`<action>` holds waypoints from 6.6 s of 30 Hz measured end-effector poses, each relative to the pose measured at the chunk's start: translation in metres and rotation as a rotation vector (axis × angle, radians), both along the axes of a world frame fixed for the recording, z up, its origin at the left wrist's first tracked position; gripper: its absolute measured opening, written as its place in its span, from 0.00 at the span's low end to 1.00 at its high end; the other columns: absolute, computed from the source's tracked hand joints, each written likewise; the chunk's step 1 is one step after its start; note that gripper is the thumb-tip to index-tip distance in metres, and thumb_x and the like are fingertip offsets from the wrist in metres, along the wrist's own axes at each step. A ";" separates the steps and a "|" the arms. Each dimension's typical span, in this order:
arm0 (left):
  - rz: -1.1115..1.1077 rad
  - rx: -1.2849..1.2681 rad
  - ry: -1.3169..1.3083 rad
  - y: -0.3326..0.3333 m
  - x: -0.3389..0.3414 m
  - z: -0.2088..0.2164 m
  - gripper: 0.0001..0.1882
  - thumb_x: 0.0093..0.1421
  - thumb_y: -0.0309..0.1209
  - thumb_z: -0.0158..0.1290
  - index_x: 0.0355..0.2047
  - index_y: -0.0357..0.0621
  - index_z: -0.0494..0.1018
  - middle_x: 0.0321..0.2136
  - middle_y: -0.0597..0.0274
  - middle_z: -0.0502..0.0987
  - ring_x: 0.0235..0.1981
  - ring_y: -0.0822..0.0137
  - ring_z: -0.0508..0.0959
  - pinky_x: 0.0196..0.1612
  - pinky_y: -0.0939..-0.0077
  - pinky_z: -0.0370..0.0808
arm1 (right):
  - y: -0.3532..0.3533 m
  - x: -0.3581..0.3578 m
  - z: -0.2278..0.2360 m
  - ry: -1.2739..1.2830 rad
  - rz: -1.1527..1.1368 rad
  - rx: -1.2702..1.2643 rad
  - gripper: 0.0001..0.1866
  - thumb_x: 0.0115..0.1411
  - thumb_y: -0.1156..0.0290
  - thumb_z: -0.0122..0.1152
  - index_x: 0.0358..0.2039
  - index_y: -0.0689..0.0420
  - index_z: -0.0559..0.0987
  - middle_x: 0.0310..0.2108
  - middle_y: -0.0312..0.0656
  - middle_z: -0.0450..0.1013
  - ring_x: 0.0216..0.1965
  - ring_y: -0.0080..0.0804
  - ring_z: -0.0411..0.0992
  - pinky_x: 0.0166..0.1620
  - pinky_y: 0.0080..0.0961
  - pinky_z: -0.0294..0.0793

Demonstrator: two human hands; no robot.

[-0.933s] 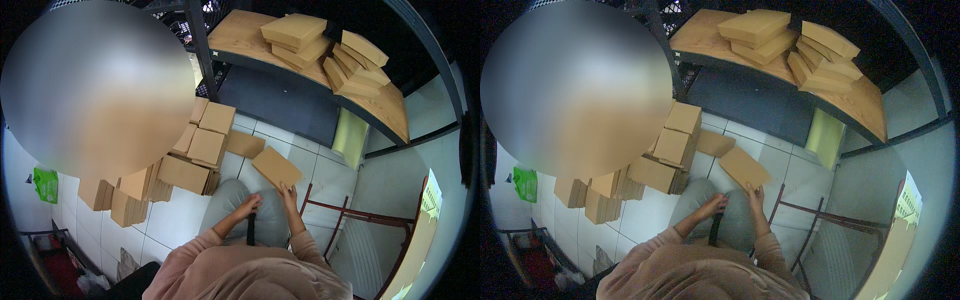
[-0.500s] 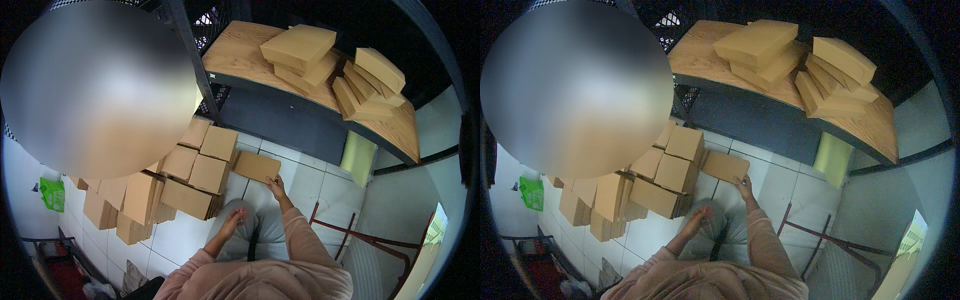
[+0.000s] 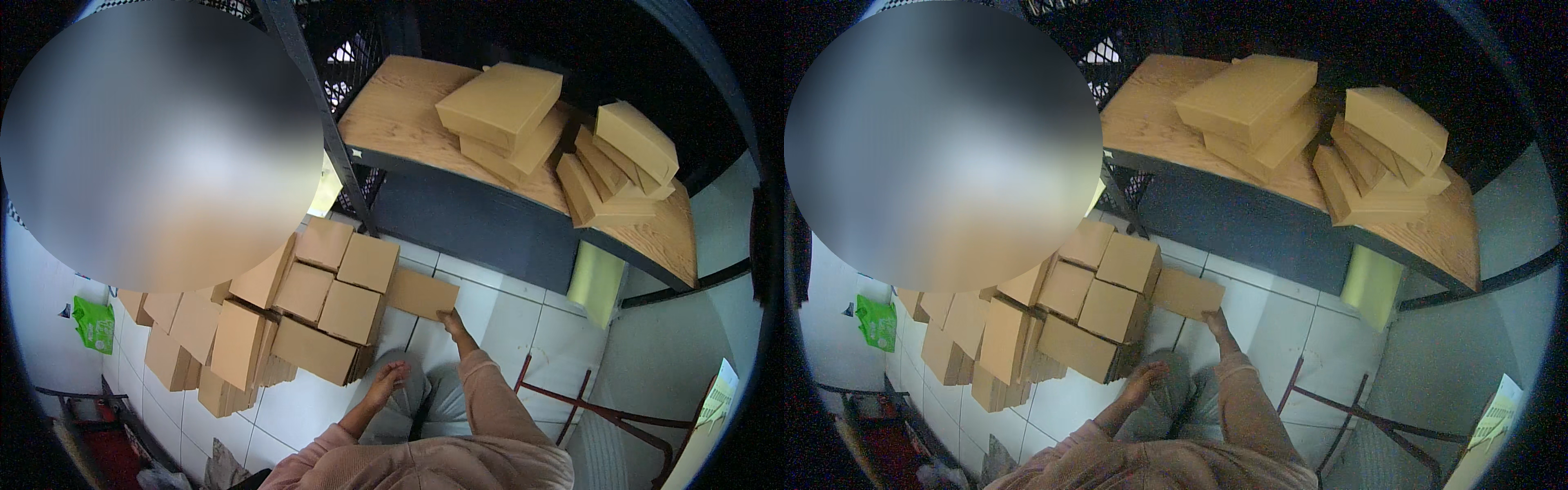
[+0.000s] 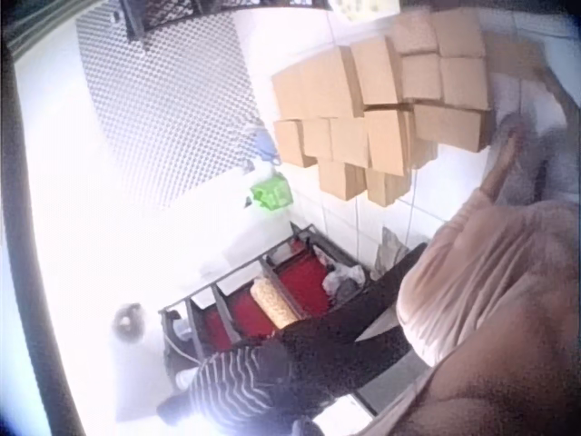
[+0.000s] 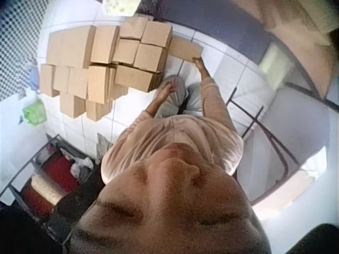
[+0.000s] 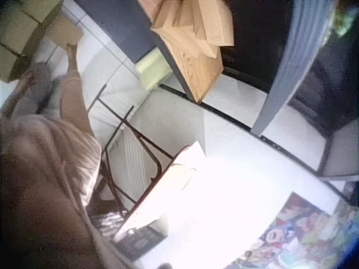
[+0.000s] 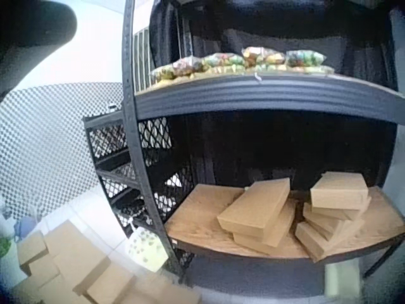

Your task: The person assembles flat cardboard boxes by folding the flaps and tucking the tabs into slots to form a three-dimensional container. They handle the boxes one at a time, picking them from a stack on the floor and placing the finished units onto a nearby shelf.

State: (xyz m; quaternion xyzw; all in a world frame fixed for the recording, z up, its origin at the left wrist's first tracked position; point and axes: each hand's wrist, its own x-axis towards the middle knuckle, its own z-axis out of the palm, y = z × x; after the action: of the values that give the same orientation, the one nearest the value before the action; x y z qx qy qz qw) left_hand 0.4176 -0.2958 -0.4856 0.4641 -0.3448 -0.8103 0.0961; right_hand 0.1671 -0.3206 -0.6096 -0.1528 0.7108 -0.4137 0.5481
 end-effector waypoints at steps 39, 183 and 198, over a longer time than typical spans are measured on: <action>0.046 -0.145 0.472 0.023 0.025 0.129 0.23 0.57 0.40 0.43 0.50 0.42 0.55 0.49 0.55 0.62 0.50 0.62 0.63 0.49 0.65 0.61 | 0.102 -0.024 0.453 2.178 0.064 -0.998 0.31 0.31 0.75 0.64 0.42 0.51 0.69 0.44 0.46 0.65 0.47 0.39 0.63 0.50 0.42 0.60; 0.336 -0.156 0.119 -0.003 0.046 0.089 0.26 0.57 0.46 0.40 0.52 0.45 0.52 0.49 0.60 0.60 0.47 0.64 0.65 0.45 0.64 0.63 | 0.028 -0.011 0.082 0.261 -0.324 -0.219 0.28 0.51 0.50 0.55 0.42 0.62 0.70 0.33 0.41 0.70 0.34 0.25 0.69 0.36 0.18 0.67; 0.277 -0.127 0.146 0.002 0.035 0.097 0.22 0.57 0.40 0.42 0.49 0.43 0.55 0.48 0.56 0.62 0.45 0.62 0.67 0.44 0.65 0.65 | 0.019 -0.035 0.130 1.050 -0.270 -0.344 0.33 0.48 0.61 0.58 0.49 0.66 0.60 0.46 0.55 0.60 0.48 0.46 0.59 0.51 0.33 0.58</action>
State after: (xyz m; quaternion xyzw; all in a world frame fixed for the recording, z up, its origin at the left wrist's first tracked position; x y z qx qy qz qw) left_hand 0.4531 -0.2942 -0.3887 0.4399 -0.3201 -0.7974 0.2611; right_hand 0.1325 -0.3019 -0.4800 -0.3326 0.8235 -0.4585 0.0308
